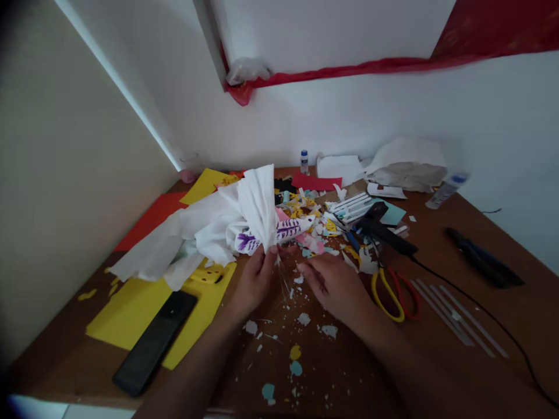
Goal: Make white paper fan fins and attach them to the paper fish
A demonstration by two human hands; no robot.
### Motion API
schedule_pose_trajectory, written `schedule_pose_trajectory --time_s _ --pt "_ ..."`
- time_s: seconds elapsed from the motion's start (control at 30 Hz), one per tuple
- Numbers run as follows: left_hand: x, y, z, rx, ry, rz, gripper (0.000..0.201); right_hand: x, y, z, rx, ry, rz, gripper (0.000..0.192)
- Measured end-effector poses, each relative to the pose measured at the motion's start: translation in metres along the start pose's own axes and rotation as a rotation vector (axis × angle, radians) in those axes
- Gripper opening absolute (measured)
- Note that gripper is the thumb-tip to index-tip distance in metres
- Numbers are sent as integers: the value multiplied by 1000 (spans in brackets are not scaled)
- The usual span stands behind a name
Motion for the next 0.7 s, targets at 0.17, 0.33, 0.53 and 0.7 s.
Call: schedule_pose_trajectory --time_s 0.17,0.33,0.53,0.7 --pt "6 -16 5 -69 -37 28 45 -18 -26 -3 -133 11 -235 30" --pt "9 -28 10 -69 -45 13 45 -22 -42 -5 -174 -12 -308 31" --pt "15 -27 11 -94 -65 -22 43 -11 -40 -4 -170 38 -363 34" --pt "27 -12 9 -70 -91 -9 45 12 -1 -3 59 -86 -409 33"
Point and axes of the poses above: each hand's wrist, its own z-axis away from the middle knuckle, its own y-axis out of the back of the hand, x = y × z, the point moved 8 cm from there along -z, towards the middle knuckle, and after that the axes turned 13 degrees about -x, right-handed, at the moved point
